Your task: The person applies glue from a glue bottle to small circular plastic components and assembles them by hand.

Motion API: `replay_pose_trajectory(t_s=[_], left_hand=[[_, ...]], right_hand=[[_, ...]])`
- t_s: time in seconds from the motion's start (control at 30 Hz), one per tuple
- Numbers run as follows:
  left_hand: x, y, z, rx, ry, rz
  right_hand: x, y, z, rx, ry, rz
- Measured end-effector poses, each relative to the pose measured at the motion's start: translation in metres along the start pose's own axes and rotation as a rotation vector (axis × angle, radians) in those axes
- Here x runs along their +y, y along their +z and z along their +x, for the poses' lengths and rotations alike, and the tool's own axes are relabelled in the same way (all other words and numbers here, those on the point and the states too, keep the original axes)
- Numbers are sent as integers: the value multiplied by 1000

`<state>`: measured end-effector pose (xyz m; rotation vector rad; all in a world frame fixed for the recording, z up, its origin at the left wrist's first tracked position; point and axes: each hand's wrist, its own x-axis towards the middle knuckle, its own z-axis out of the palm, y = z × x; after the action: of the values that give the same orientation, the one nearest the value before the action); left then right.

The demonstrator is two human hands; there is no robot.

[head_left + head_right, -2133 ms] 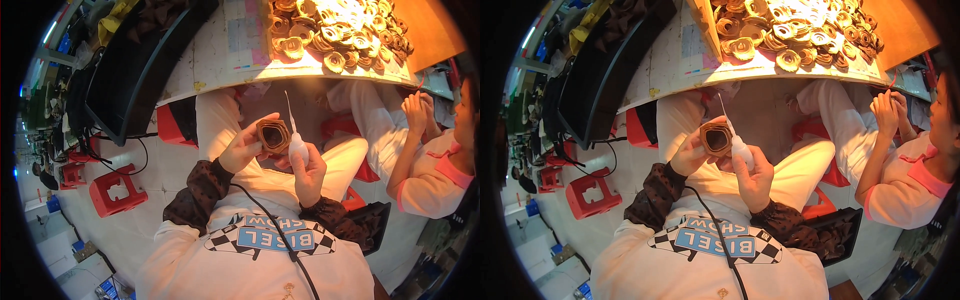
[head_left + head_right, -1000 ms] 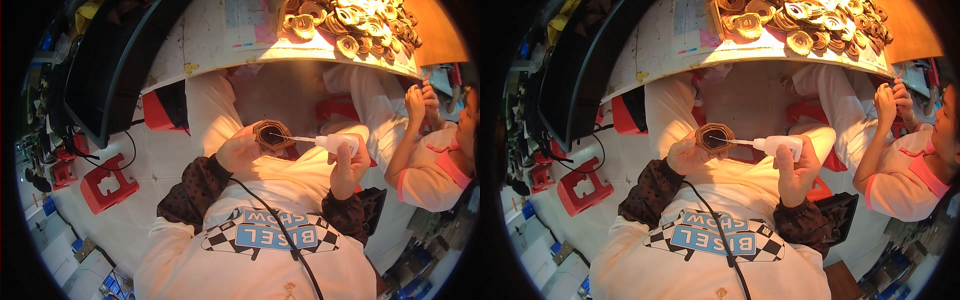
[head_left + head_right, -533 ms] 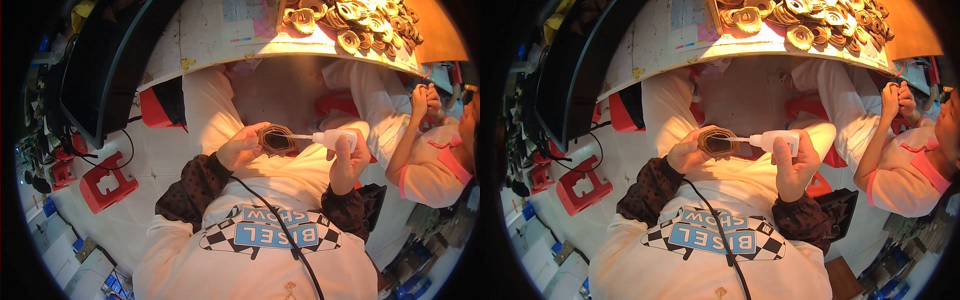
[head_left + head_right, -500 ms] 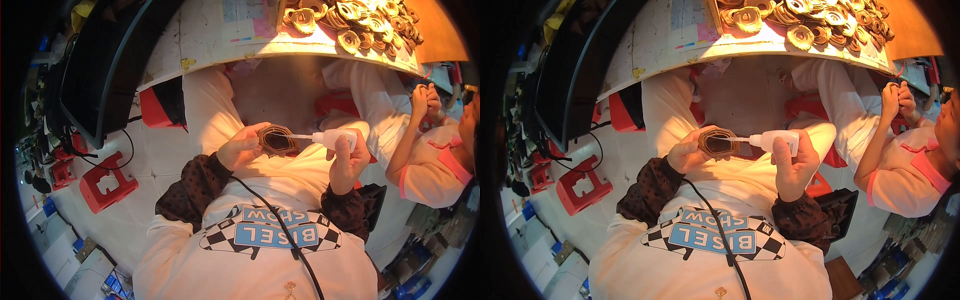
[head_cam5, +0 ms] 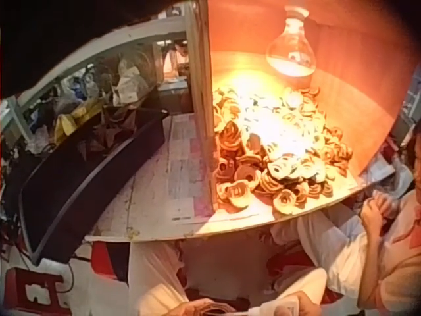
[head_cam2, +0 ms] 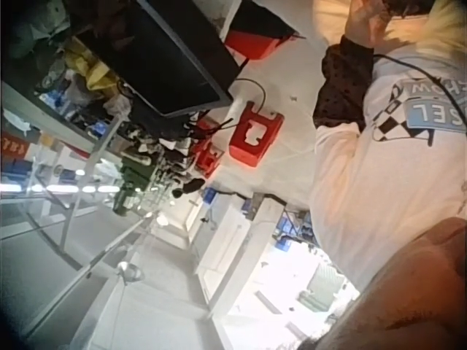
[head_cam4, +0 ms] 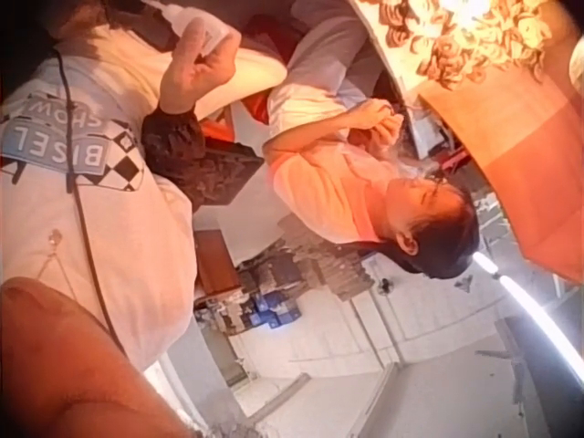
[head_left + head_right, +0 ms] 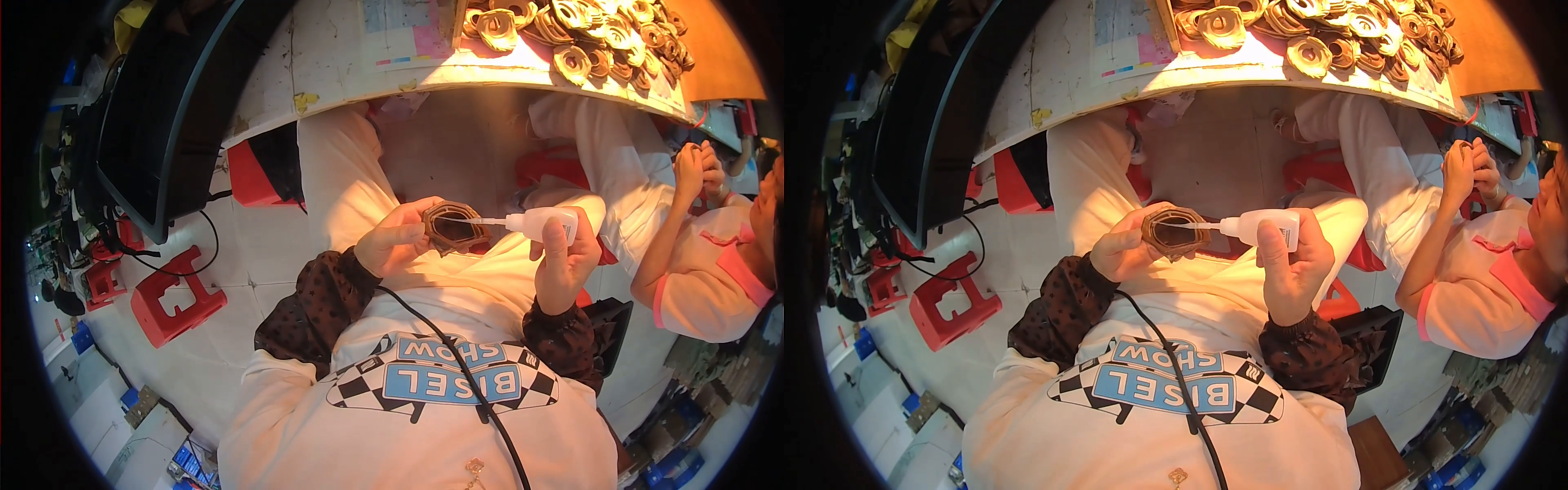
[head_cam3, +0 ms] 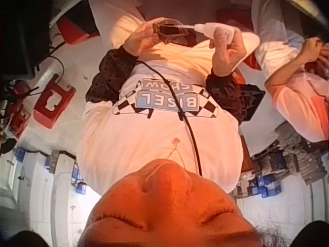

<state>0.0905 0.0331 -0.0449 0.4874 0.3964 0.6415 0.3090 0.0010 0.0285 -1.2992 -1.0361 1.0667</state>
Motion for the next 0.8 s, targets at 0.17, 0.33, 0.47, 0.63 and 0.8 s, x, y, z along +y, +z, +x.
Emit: replay_pose_trajectory(t_s=[0.17, 0.33, 0.47, 0.63, 0.8], left_hand=[[0, 0, 0, 2, -14, 1], [-1, 0, 0, 20, -12, 8], [-2, -4, -1, 11, -33, 16], [-2, -3, 0, 37, -44, 27], [-4, -6, 0, 23, -41, 22]], right_hand=[[1, 1, 0, 4, 4, 15], [2, 0, 1, 9, 11, 25], [4, -1, 0, 12, 7, 23], [7, -2, 1, 1, -3, 18], [6, -1, 1, 7, 3, 16]])
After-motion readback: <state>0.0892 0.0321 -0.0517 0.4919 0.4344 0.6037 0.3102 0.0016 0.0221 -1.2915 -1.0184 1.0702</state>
